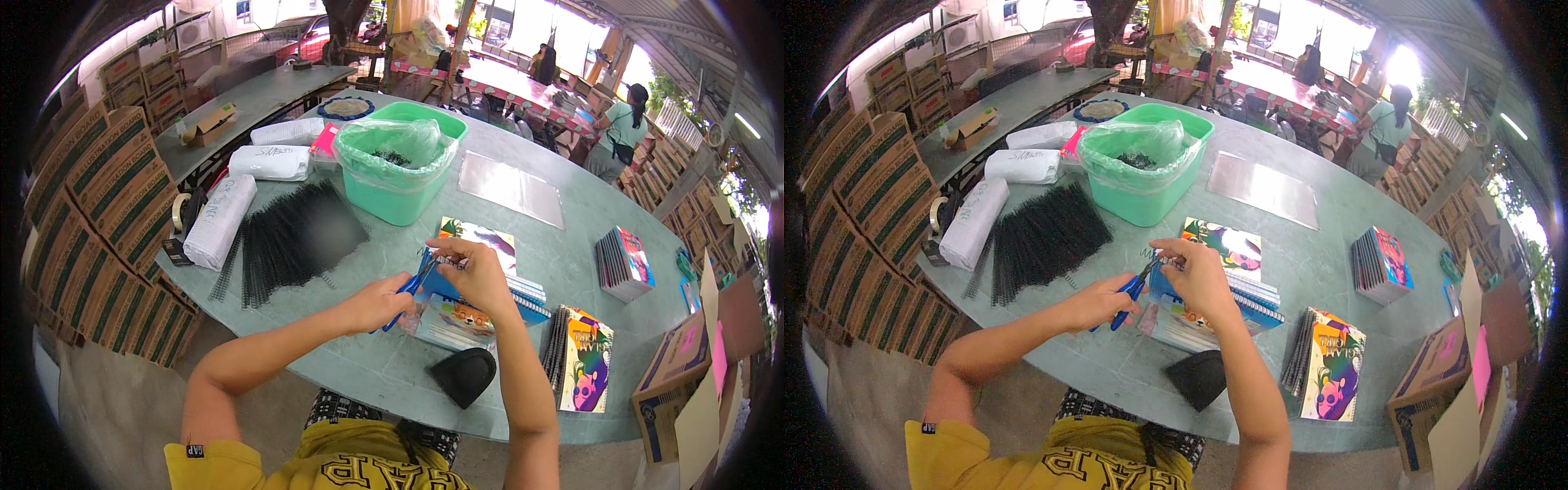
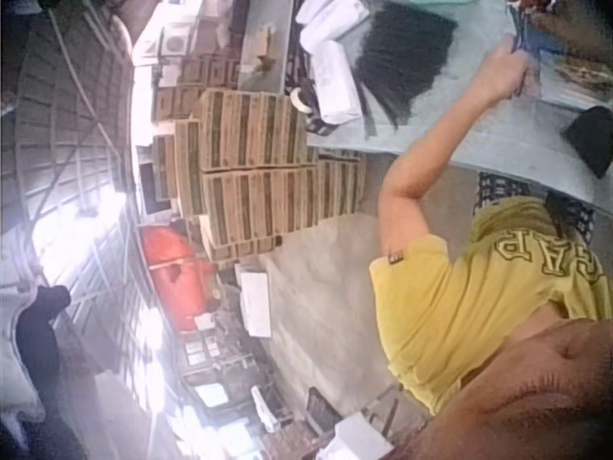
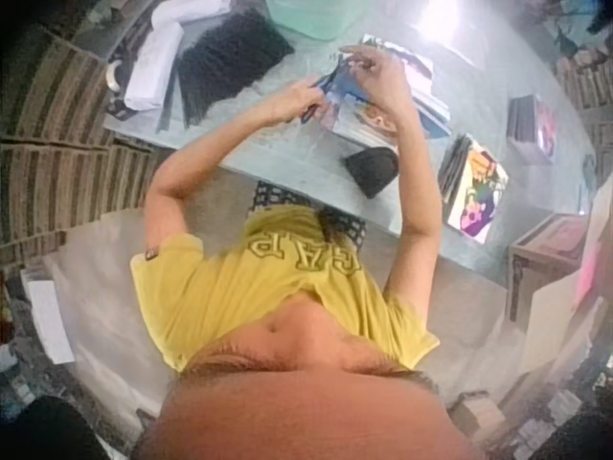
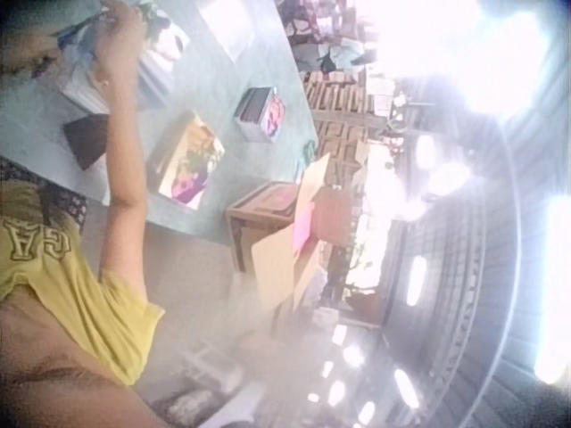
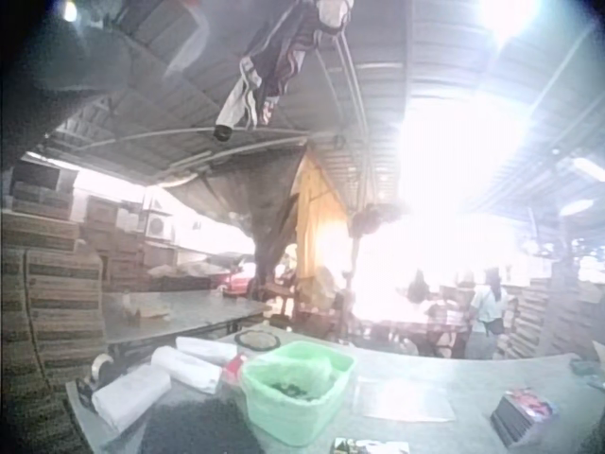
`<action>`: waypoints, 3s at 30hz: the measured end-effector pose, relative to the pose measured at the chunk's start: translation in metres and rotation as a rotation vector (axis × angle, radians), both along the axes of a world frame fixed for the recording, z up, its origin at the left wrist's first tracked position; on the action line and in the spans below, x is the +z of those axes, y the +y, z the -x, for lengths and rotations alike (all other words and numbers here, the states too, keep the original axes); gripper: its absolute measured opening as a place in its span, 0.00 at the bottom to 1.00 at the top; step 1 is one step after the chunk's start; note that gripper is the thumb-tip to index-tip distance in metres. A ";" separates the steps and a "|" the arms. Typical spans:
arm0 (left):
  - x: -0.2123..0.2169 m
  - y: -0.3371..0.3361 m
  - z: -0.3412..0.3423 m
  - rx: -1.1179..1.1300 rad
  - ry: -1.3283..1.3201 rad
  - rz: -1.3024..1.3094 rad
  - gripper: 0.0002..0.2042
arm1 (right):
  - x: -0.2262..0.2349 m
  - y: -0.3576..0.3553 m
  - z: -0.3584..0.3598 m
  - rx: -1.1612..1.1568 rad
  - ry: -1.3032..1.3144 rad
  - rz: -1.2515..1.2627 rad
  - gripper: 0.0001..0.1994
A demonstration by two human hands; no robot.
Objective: The person threads a plastic spiral coil through the pre-punched holes of several notebook covers and pages by hand, using a pair of pliers to trim and crimp the ends of the coil.
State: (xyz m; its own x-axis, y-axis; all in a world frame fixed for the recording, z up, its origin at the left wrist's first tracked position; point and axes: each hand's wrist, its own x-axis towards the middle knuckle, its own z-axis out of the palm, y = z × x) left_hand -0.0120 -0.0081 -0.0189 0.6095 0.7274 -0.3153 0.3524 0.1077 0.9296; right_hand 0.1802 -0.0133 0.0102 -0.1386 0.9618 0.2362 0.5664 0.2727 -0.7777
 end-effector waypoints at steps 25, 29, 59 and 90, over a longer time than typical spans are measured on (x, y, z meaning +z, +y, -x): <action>0.013 0.012 -0.002 -0.169 -0.176 0.402 0.19 | -0.022 -0.001 0.003 -0.209 -0.184 -0.345 0.10; 0.009 0.010 0.002 -0.177 0.388 -0.600 0.21 | -0.024 -0.004 0.006 -0.187 -0.149 -0.334 0.11; -0.159 0.011 0.046 0.141 0.366 -1.236 0.19 | 0.042 -0.096 -0.145 -0.648 -0.238 -0.714 0.09; -0.152 0.131 0.261 1.060 0.996 -0.771 0.11 | -0.102 -0.030 -0.088 -0.685 0.561 -0.392 0.13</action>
State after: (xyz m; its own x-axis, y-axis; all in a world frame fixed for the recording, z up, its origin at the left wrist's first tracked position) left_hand -0.2730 0.1230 -0.1709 -0.4401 0.8236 0.3577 0.8826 0.3234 0.3412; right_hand 0.2685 -0.0433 -0.0919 0.6534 0.6309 0.4184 0.2732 0.3189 -0.9076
